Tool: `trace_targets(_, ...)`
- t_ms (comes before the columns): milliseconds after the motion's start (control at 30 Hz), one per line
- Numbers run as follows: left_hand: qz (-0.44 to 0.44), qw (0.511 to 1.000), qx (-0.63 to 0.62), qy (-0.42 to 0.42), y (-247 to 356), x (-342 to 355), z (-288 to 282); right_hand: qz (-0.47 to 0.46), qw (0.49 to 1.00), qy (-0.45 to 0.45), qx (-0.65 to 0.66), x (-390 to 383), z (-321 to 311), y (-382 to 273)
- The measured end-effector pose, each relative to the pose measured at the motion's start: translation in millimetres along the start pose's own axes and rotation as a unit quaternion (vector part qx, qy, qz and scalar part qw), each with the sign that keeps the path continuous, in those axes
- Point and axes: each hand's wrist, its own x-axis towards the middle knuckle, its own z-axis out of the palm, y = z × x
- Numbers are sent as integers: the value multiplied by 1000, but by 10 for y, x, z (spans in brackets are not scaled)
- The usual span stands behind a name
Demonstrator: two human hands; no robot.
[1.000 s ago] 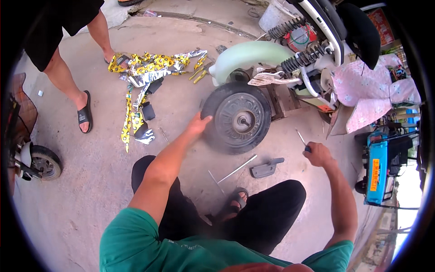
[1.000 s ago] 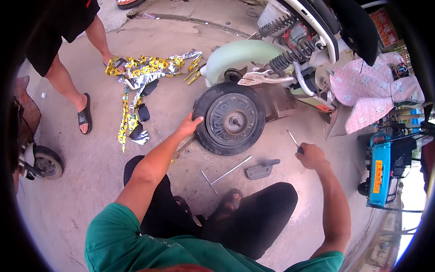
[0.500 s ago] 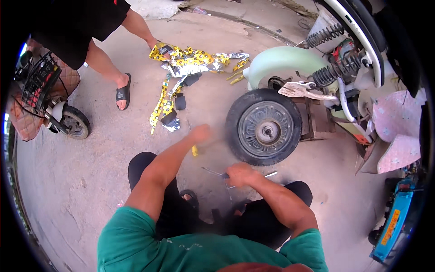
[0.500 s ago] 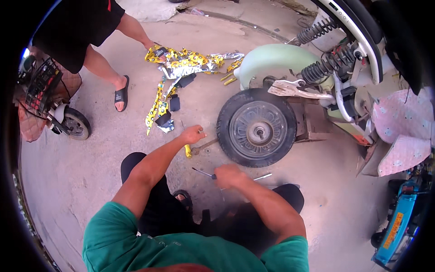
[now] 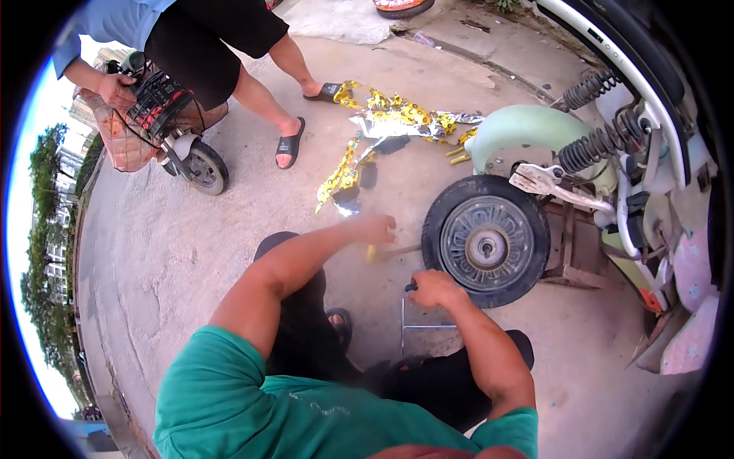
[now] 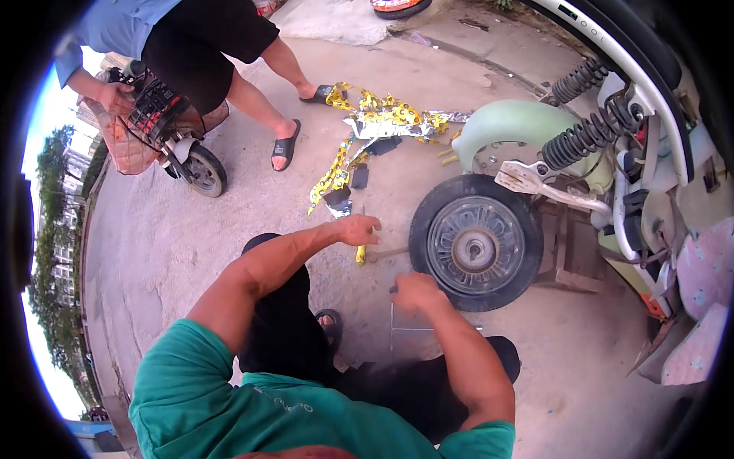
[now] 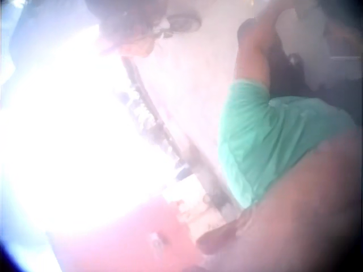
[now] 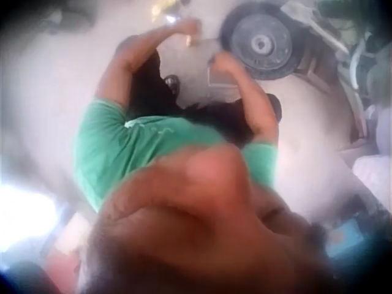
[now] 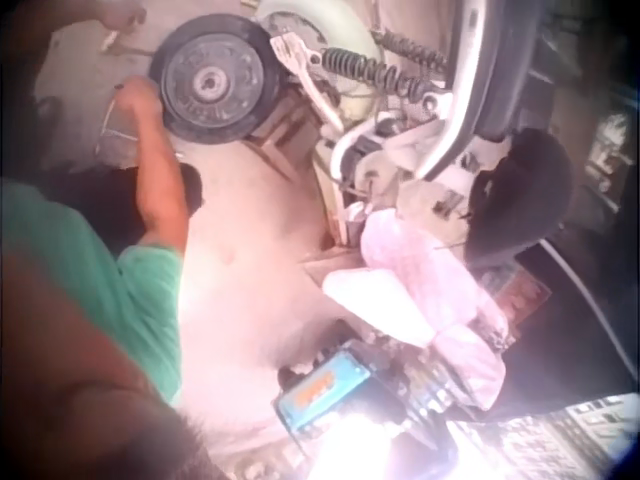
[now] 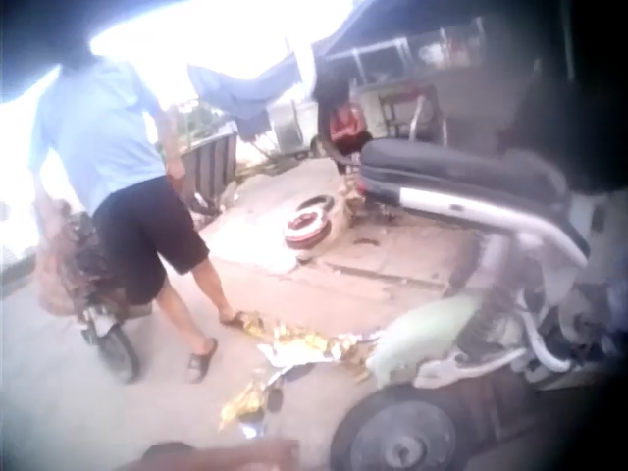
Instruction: The person repairs a bicycle wheel by prying the tire from the rim with a flat-head screwdriver, pulling the tire out by hand, and then working the tire back onto the rim around the wheel hub.
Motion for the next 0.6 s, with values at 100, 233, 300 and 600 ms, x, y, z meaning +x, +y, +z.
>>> trace_targets(100, -11, 998, 53, 38, 101, -67, -500, -9, 1000, 3, 6, -6, -51, 63)
trace_targets(233, -5, 990, 111, 85, 171, -213, -1152, -35, 999, -16, 7, 116, -41, 104)
trace_targets(300, -27, 990, 120, 68, 500, -254, -1458, -34, 999, -23, -26, 190, -4, 241)
trace_targets(600, -23, 992, 115, 38, 385, -249, -1841, -83, 996, -11, 20, 169, 210, 349)
